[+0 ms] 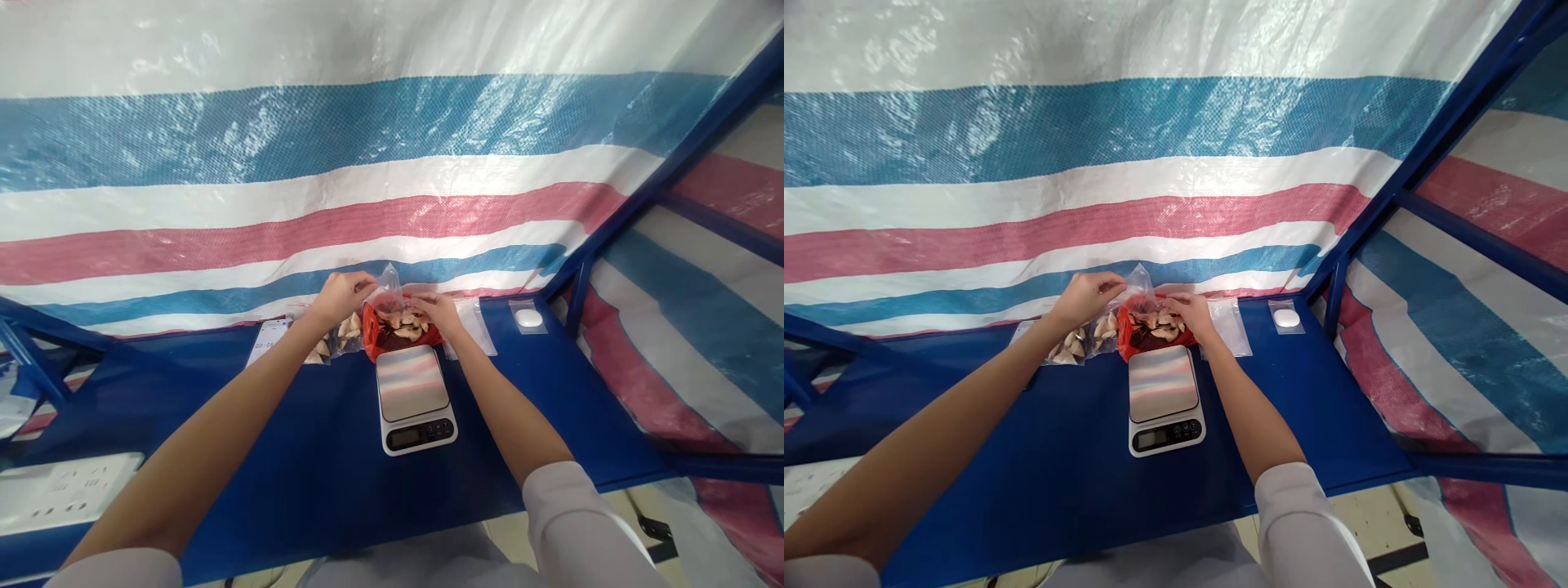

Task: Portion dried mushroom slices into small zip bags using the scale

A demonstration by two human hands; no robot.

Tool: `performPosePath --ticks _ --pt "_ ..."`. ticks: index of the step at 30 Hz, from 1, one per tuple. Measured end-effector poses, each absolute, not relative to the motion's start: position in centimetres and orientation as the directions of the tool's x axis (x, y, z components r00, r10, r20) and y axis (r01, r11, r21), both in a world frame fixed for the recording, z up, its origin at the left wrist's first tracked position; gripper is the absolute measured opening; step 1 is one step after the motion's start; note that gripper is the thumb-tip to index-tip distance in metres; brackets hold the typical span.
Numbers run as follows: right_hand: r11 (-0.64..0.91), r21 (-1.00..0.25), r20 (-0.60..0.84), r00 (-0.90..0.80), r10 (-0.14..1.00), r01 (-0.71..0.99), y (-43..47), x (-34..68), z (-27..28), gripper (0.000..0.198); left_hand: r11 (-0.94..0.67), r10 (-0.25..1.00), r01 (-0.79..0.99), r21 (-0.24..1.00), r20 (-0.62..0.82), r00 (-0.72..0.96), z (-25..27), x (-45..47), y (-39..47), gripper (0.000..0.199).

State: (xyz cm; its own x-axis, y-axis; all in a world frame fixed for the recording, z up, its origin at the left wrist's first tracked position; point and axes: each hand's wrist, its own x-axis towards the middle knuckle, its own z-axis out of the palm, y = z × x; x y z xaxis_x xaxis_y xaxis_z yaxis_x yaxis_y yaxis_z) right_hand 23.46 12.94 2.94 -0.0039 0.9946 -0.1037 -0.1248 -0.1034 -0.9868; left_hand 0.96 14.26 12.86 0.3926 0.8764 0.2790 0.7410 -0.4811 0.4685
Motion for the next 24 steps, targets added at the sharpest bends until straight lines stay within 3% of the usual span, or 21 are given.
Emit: performPosePath --ticks 5,11,24 --pt "-0.149 -0.967 -0.161 0.045 0.986 -0.207 13.0 23.5 2.7 0.025 -0.458 0.888 0.714 0.53 0.308 0.341 12.8 0.4 14.4 0.027" --pt "-0.182 -0.94 -0.21 0.068 0.975 -0.29 12.9 23.2 2.8 0.024 -0.401 0.916 0.739 0.542 0.237 0.323 12.7 -0.2 14.4 0.028" --pt "-0.202 -0.95 -0.21 0.007 0.978 -0.238 13.1 23.2 2.7 0.021 -0.436 0.899 0.737 0.517 0.291 0.328 13.1 -0.6 15.0 0.027"
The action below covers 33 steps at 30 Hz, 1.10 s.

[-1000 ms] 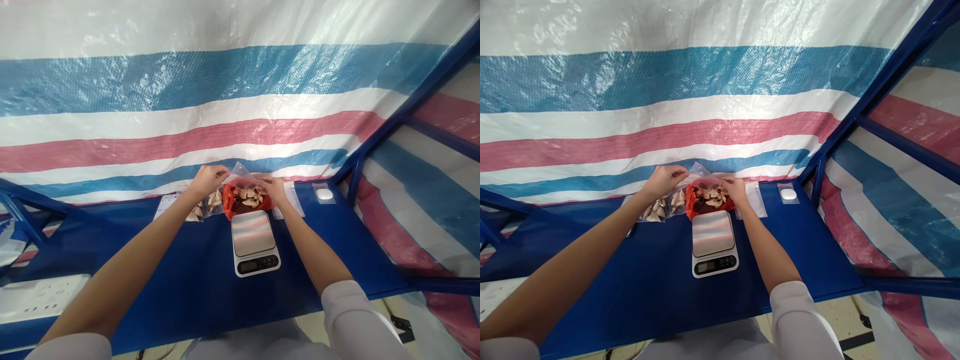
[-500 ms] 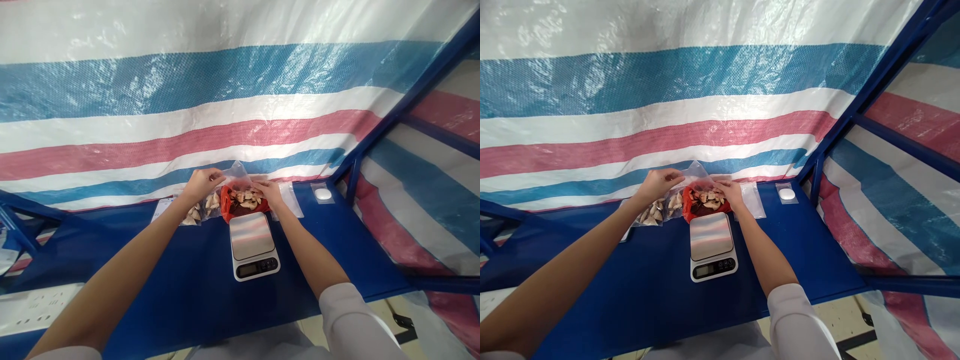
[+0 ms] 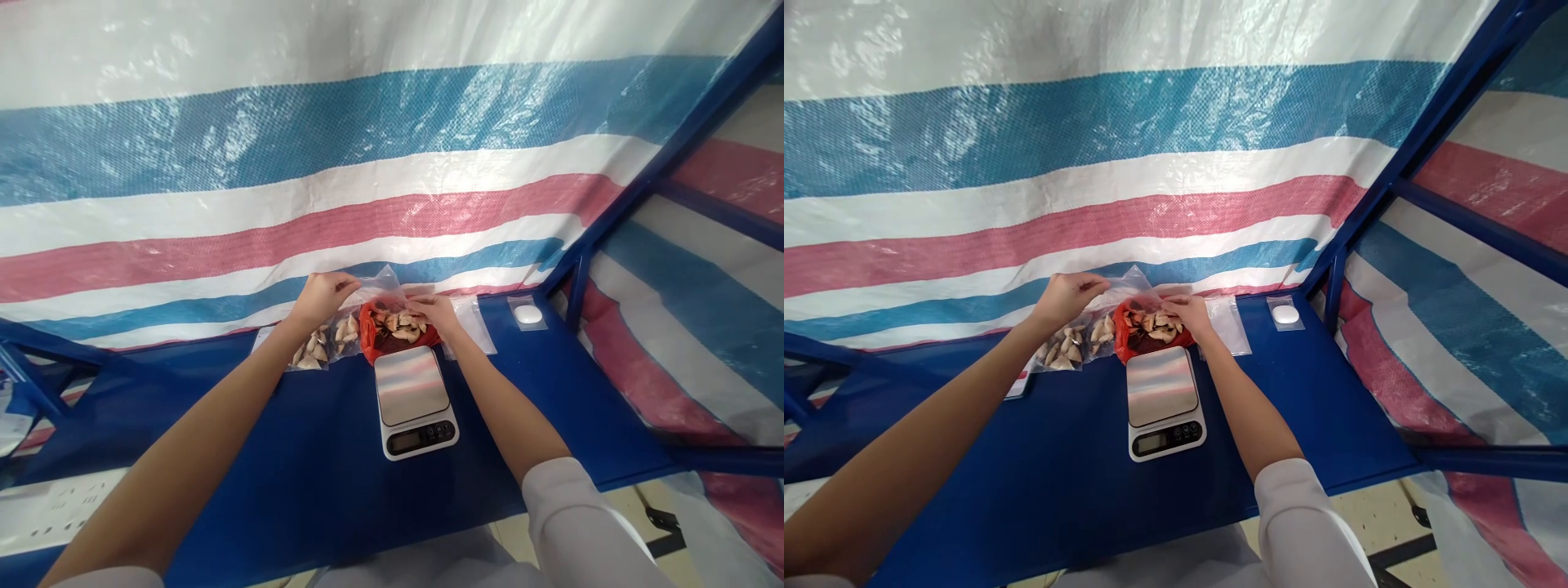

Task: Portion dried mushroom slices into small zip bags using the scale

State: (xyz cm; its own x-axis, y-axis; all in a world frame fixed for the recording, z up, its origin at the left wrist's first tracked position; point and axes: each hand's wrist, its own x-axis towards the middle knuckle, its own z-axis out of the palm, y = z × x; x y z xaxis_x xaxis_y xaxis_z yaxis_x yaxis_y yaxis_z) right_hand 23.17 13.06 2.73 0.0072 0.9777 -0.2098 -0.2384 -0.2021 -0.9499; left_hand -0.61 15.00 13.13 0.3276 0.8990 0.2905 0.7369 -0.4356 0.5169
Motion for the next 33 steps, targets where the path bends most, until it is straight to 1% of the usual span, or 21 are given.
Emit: performPosePath --ticks 4,7,13,16,18,22,24,26,28,30,33 --pt "-0.191 -0.955 -0.191 -0.025 0.981 -0.227 12.9 22.9 2.9 0.024 -0.452 0.892 0.727 0.517 0.264 0.368 13.1 -0.2 14.8 0.029" --pt "-0.203 -0.953 -0.202 -0.029 0.979 -0.223 12.8 22.7 3.3 0.024 -0.443 0.896 0.724 0.528 0.259 0.36 13.0 0.1 14.8 0.028" --pt "-0.265 -0.897 -0.235 -0.125 0.964 -0.354 12.7 23.0 3.4 0.019 -0.44 0.898 0.716 0.542 0.273 0.345 12.6 0.1 15.0 0.03" --pt "-0.283 -0.885 -0.253 -0.127 0.959 -0.369 12.8 23.1 3.1 0.019 -0.446 0.895 0.707 0.548 0.281 0.347 12.6 -0.2 15.0 0.031" --pt "-0.275 -0.887 -0.261 -0.089 0.961 -0.372 12.9 23.0 2.9 0.019 -0.446 0.895 0.705 0.551 0.278 0.349 12.7 -0.4 15.0 0.031" --pt "-0.197 -0.922 -0.221 0.035 0.975 -0.333 13.1 22.4 3.0 0.018 -0.433 0.901 0.718 0.545 0.257 0.349 13.1 -0.4 14.7 0.031" --pt "-0.183 -0.937 -0.202 0.034 0.979 -0.297 13.2 22.1 3.1 0.017 -0.428 0.904 0.724 0.541 0.244 0.351 13.3 -0.3 14.6 0.031" --pt "-0.196 -0.944 -0.208 0.017 0.978 -0.266 13.3 21.8 3.1 0.016 -0.424 0.906 0.731 0.535 0.239 0.35 13.4 -0.2 14.6 0.031" --pt "-0.205 -0.953 -0.218 0.037 0.975 -0.225 13.5 21.6 3.0 0.016 -0.419 0.908 0.741 0.525 0.243 0.341 13.4 -0.4 14.7 0.03" --pt "-0.196 -0.963 -0.211 0.069 0.975 -0.186 13.5 21.5 2.8 0.018 -0.414 0.91 0.749 0.517 0.252 0.329 13.3 -0.6 14.8 0.029" --pt "-0.157 -0.972 -0.17 0.065 0.983 -0.173 13.5 21.3 2.7 0.022 -0.411 0.911 0.754 0.513 0.267 0.315 13.2 -1.1 14.9 0.03"
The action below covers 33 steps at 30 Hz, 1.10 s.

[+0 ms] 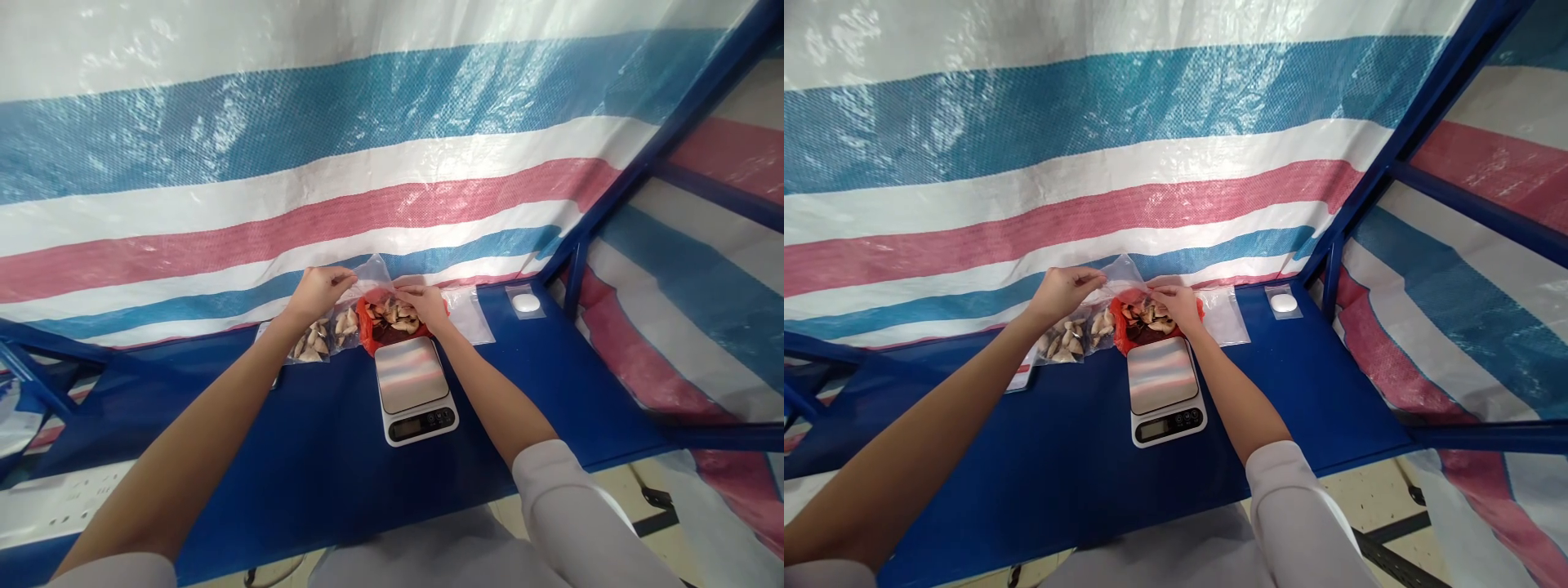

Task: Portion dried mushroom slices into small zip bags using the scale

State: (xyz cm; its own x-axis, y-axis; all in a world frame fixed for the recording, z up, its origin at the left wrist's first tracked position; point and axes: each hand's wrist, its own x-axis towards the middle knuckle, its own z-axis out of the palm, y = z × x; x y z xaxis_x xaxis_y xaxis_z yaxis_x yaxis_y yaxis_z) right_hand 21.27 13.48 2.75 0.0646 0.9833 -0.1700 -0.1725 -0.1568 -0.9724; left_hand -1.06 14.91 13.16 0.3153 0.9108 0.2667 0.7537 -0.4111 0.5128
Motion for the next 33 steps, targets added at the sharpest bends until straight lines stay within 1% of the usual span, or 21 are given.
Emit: performPosePath --ticks 3,8,13,18,20,22,25,29,31,33 --pt "-0.123 -0.97 -0.14 0.07 0.988 -0.208 13.2 21.1 3.1 0.026 -0.425 0.904 0.729 0.537 0.289 0.314 13.2 -1.3 14.8 0.033" --pt "-0.141 -0.951 -0.159 0.045 0.986 -0.276 12.6 21.4 4.0 0.025 -0.455 0.891 0.619 0.64 0.317 0.326 13.5 -1.0 14.5 0.044" --pt "-0.163 -0.94 -0.167 -0.013 0.986 -0.3 11.8 22.5 4.3 0.024 -0.426 0.904 0.594 0.682 0.288 0.317 14.0 -0.5 13.6 0.039" --pt "-0.168 -0.954 -0.169 -0.018 0.985 -0.247 10.1 23.5 4.4 0.027 -0.413 0.906 0.53 0.741 0.273 0.324 14.1 0.3 12.4 0.038" --pt "-0.155 -0.961 -0.152 -0.032 0.988 -0.228 9.4 23.8 4.4 0.029 -0.397 0.908 0.505 0.766 0.249 0.337 14.1 0.7 11.9 0.04" --pt "-0.147 -0.965 -0.137 -0.061 0.989 -0.217 8.7 24.2 4.5 0.031 -0.377 0.904 0.496 0.782 0.194 0.38 14.0 1.0 11.3 0.041" --pt "-0.141 -0.97 -0.128 -0.08 0.989 -0.199 7.7 24.7 4.5 0.034 -0.332 0.908 0.501 0.799 0.126 0.4 13.6 1.5 10.5 0.035" --pt "-0.121 -0.965 -0.128 0.014 0.992 -0.234 6.0 25.5 4.3 0.044 -0.266 0.947 0.458 0.848 0.141 0.289 12.1 2.1 9.2 0.032" --pt "-0.109 -0.957 -0.134 0.077 0.988 -0.268 5.2 25.8 4.1 0.049 -0.24 0.957 0.379 0.894 0.154 0.245 10.9 2.6 8.5 0.032" --pt "-0.09 -0.958 -0.126 0.118 0.985 -0.273 4.4 26.0 3.8 0.05 -0.199 0.966 0.263 0.944 0.145 0.213 9.7 3.2 7.7 0.035"
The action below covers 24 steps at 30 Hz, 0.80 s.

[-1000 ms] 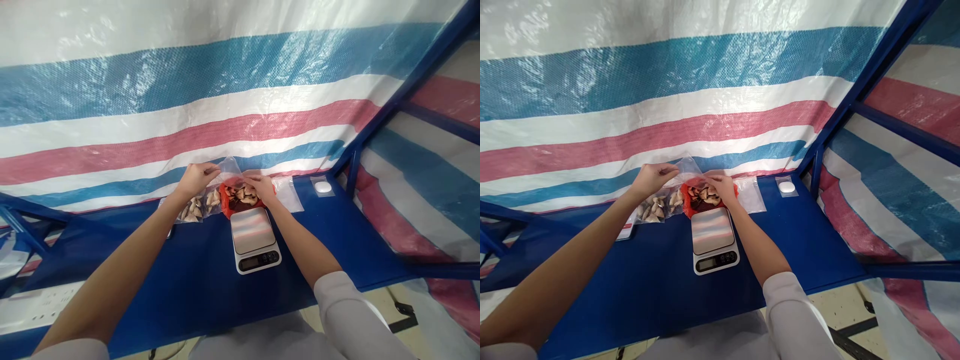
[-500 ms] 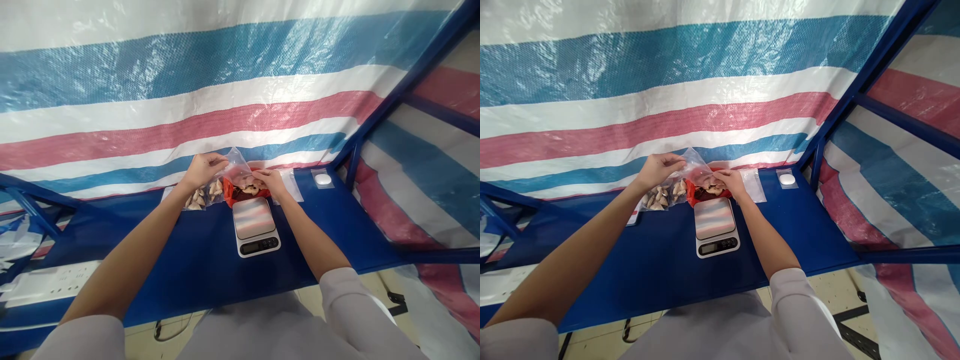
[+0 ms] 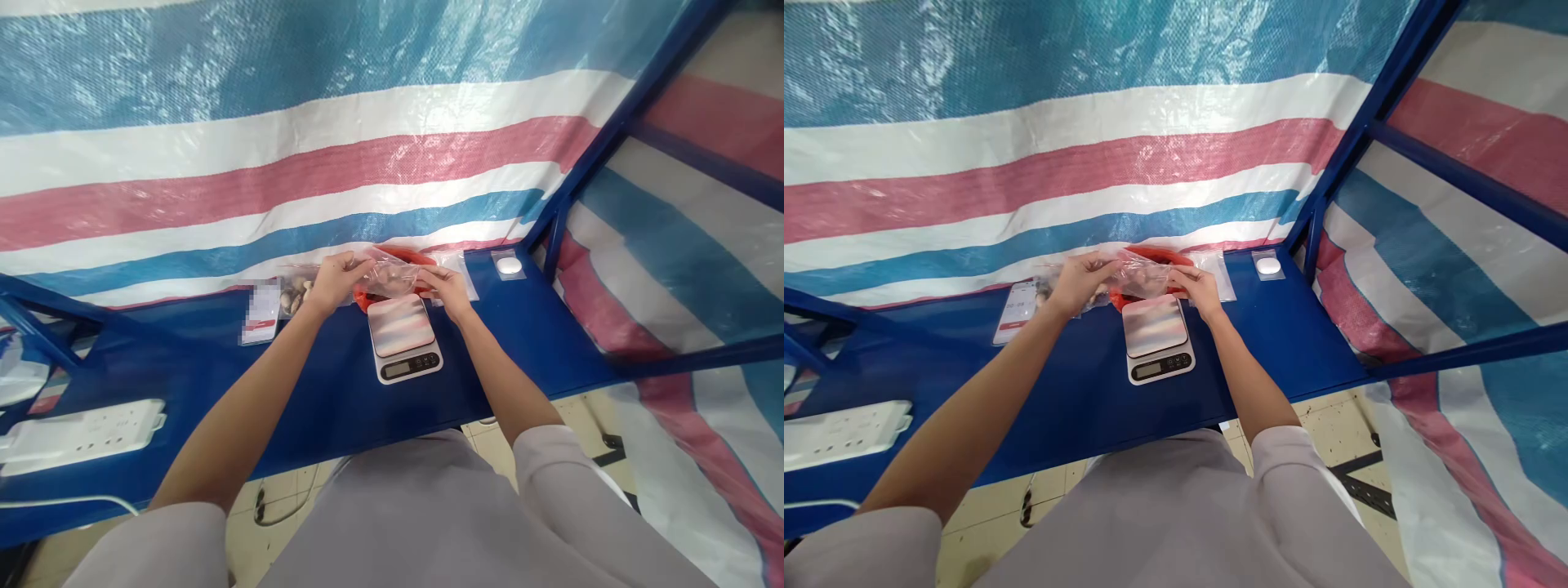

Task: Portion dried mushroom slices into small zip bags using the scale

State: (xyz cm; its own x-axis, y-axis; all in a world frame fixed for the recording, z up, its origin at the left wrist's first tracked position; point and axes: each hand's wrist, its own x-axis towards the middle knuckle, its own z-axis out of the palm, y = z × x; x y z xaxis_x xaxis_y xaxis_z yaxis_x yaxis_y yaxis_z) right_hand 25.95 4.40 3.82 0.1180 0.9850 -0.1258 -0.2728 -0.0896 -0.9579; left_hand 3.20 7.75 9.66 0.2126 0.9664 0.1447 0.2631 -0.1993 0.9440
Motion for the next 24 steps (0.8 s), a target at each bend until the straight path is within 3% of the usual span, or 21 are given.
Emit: performPosePath --ticks 6,14,19,22,24 --pt "0.015 -0.971 -0.025 0.162 0.987 -0.237 3.4 26.3 3.0 0.048 -0.041 0.997 -0.129 0.991 0.05 0.066 6.8 5.3 5.3 0.041" --pt "-0.005 -0.988 -0.027 0.14 0.99 -0.157 3.0 27.7 3.2 0.041 0.09 0.996 -0.309 0.947 -0.079 0.048 5.5 5.8 2.9 0.045" --pt "0.038 -0.999 0.037 0.029 0.999 -0.017 3.1 28.9 3.7 0.037 0.038 0.998 -0.175 0.984 -0.028 0.059 5.7 4.3 3.0 0.053" --pt "0.087 -0.991 0.081 -0.062 0.995 0.098 3.8 29.4 4.2 0.037 -0.109 0.99 0.093 0.99 0.1 0.1 6.9 3.3 3.9 0.06" --pt "0.118 -0.982 0.1 -0.125 0.987 0.15 4.4 29.4 4.8 0.036 -0.225 0.966 0.312 0.923 0.17 0.194 8.1 3.1 4.8 0.053"
